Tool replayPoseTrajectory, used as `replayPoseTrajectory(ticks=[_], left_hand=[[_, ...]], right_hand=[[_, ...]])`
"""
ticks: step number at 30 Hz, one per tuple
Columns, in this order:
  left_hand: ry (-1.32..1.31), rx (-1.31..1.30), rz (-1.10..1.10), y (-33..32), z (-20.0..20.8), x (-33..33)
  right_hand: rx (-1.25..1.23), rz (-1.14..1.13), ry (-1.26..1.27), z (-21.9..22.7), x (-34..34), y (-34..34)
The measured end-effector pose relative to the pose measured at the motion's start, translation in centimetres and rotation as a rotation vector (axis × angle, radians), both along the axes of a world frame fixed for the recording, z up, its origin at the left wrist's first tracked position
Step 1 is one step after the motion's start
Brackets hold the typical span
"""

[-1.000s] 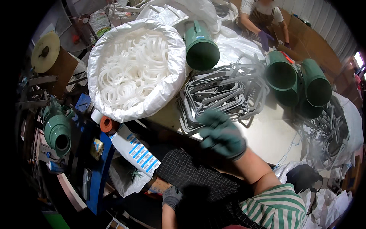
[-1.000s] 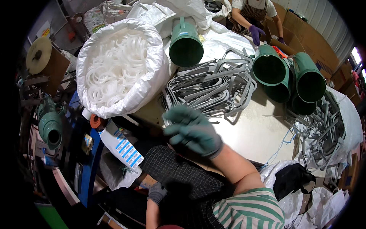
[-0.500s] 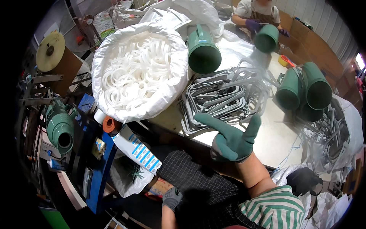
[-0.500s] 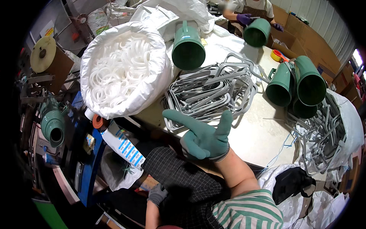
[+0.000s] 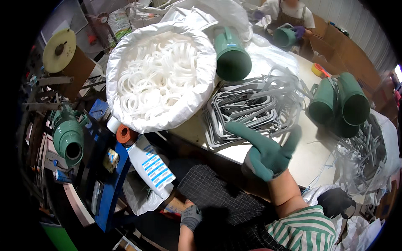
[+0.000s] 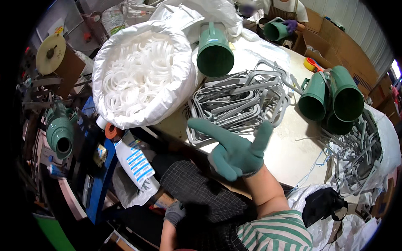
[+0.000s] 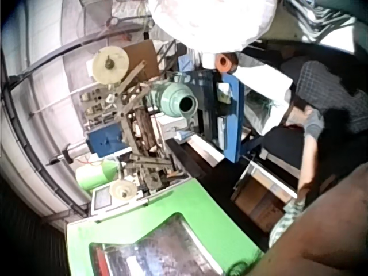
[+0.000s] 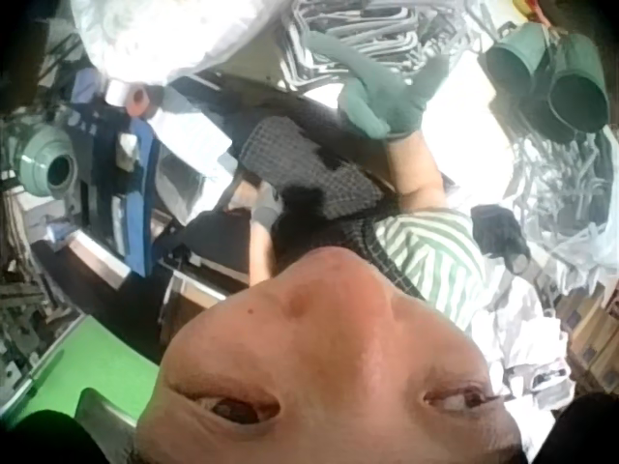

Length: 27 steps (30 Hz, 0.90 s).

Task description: The person assembles green plastic kettles by inserting metal handles into the kettle bodies and applying adhesive labels. They handle the kettles and handles one at a time, repeatedly picking up parts from the table, inserting the handle, and placing the finished unit aside.

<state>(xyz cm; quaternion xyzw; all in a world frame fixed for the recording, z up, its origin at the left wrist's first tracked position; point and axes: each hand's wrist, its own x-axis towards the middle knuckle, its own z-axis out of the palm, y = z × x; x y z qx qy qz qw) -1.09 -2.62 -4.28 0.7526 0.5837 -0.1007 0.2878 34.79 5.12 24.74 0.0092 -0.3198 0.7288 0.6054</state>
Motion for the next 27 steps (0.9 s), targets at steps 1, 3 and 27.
replayPoseTrajectory(ticks=[1,3,27], left_hand=[[-0.016,0.018,-0.029,-0.7,0.5,-0.1],[-0.014,-0.1,-0.027,0.7,1.7,0.7],[-0.233,0.19,-0.056,0.3,1.4,-1.3]], right_hand=[[0.002,0.031,-0.007,0.1,-0.2,-0.4],[-0.07,-0.013,-0.058,-0.2,-0.7,-0.4],[-0.095,0.464,-0.493,-8.2,-9.0,1.8]])
